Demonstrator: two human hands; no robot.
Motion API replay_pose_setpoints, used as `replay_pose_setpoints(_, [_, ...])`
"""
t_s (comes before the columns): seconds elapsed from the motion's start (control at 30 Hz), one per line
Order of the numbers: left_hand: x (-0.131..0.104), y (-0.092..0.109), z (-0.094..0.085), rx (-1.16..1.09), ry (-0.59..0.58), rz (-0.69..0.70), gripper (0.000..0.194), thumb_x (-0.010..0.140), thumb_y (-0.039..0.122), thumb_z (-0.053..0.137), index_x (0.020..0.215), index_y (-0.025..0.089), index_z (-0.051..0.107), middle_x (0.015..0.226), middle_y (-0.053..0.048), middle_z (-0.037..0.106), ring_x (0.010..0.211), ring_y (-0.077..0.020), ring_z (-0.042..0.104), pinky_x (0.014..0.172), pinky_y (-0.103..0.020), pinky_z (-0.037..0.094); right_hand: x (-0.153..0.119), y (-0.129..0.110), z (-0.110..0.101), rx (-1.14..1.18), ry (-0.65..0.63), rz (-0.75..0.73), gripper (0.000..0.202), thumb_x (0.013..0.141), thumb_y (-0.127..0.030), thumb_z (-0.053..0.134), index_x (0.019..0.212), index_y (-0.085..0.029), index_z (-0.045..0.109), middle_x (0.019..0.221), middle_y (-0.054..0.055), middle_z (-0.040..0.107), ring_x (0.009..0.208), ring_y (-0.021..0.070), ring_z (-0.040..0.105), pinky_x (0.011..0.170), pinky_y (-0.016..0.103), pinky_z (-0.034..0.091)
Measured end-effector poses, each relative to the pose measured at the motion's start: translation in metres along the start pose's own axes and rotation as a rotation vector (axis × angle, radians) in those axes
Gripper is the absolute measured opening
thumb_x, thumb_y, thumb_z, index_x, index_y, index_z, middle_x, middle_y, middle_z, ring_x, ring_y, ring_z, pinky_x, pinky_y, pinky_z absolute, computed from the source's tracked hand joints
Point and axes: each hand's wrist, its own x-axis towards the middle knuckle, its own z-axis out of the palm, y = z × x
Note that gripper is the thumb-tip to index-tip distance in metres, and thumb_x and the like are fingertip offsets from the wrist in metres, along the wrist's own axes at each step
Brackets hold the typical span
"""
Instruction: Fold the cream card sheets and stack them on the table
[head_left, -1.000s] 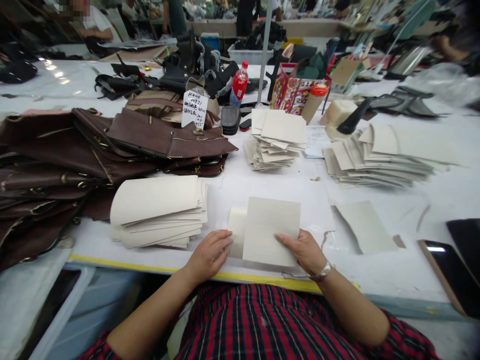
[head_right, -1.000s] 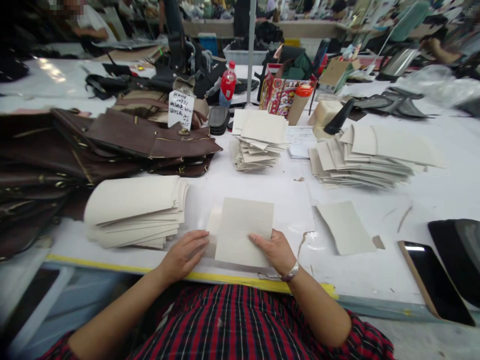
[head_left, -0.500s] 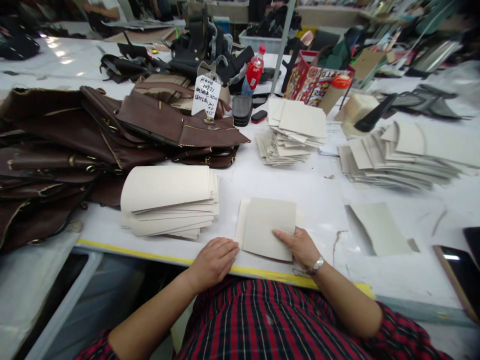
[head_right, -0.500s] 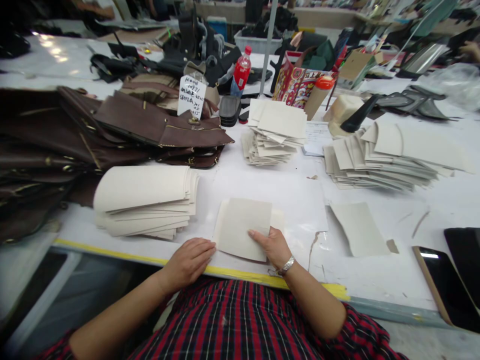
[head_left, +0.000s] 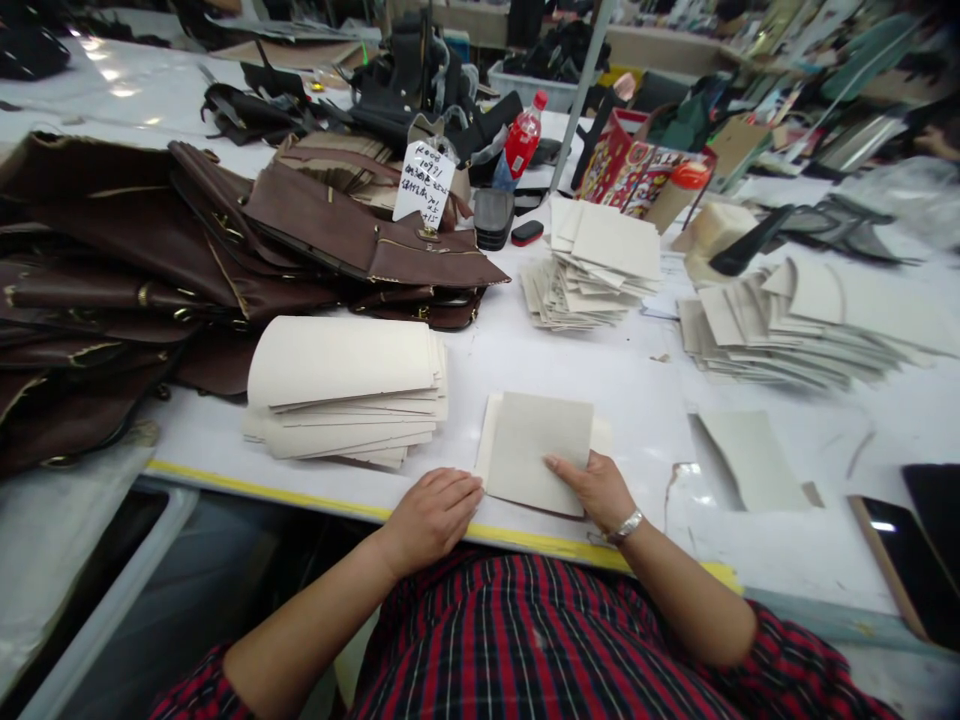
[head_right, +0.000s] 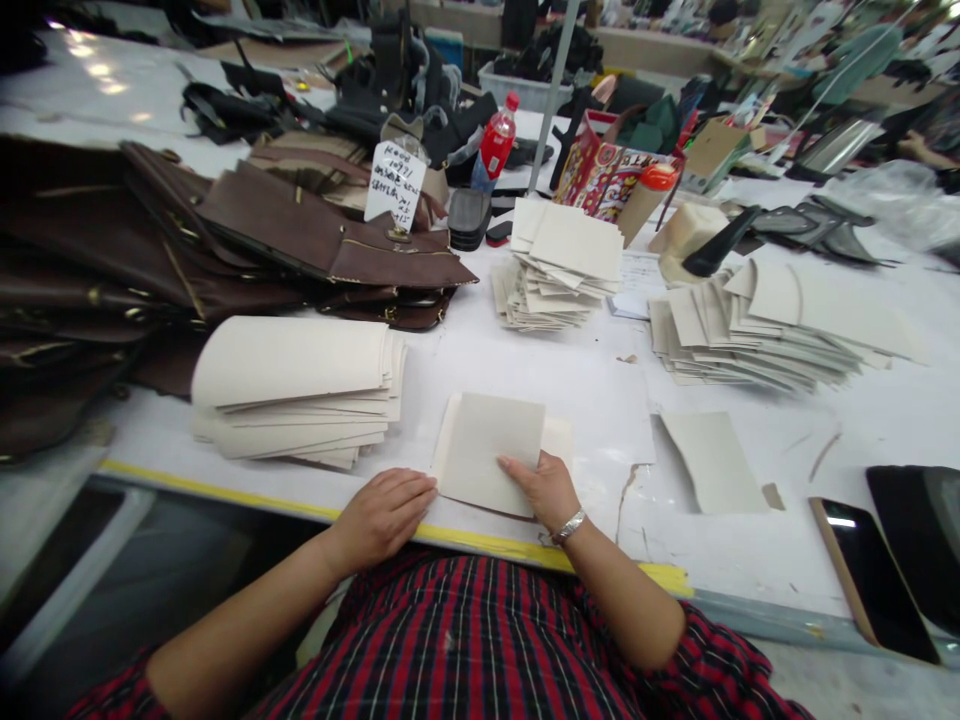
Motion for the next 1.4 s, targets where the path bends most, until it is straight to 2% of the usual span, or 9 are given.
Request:
replay_pose_setpoints(0.27, [-0.0009,0.0004,0.0012,0.008,0.05,0.007,0.029,0.081,0.017,0.043,0.108,0.017,0.053,0.11,-0.007,0.057,0.103,-0.0192,0.049,0.09,-0.038,0.039,-0.0004,0.0047,0.002,-0.037,0.036,-0.03,0.034,0.066,-0.038,0.063,0.09,-0.014,0.062,0.093,0.007,0.067,0.086,0.0225,0.062,0.078,0.032,0.051])
replay_pose_setpoints(0.53, [-0.0026,-0.0003,0.0022,0.012,0.049,0.005,0.03,0.08,0.017,0.045,0.109,0.017,0.052,0.111,-0.006,0.056,0.104,-0.0191,0.048,0.091,-0.037,0.038,-0.0012,0.005,0.0004,0.166,0.023,-0.015,0.035,0.067,-0.034,0.065,0.095,-0.014,0.06,0.098,0.006,0.065,0.089,0.0208,0.061,0.081,0.031,0.05])
replay_pose_setpoints(0.9, [-0.0019,0.0003,0.0022,-0.002,0.031,-0.001,0.03,0.081,0.017,0.042,0.11,0.016,0.052,0.111,-0.007,0.056,0.104,-0.0201,0.047,0.091,-0.038,0.037,-0.0032,0.004,0.0028,0.12,-0.007,-0.016,0.036,0.066,-0.037,0.064,0.094,-0.015,0.061,0.097,0.006,0.065,0.089,0.0222,0.061,0.08,0.033,0.05])
replay_pose_setpoints(1.1, [-0.003,-0.0002,0.0019,0.007,0.038,0.0,0.03,0.081,0.018,0.043,0.109,0.016,0.052,0.111,-0.007,0.056,0.104,-0.02,0.047,0.091,-0.038,0.037,-0.0059,0.0021,0.0049,0.027,0.04,-0.045,0.037,0.067,-0.039,0.063,0.094,-0.014,0.062,0.096,0.007,0.065,0.089,0.0235,0.061,0.08,0.034,0.05])
replay_pose_setpoints(1.4, [-0.0029,0.0008,0.0015,0.023,0.032,0.003,0.03,0.082,0.018,0.043,0.11,0.016,0.051,0.111,-0.006,0.056,0.104,-0.0194,0.046,0.091,-0.037,0.036,-0.0047,0.0049,0.0053,0.068,0.04,-0.046,0.036,0.065,-0.037,0.064,0.092,-0.014,0.062,0.095,0.007,0.066,0.088,0.023,0.061,0.08,0.035,0.05])
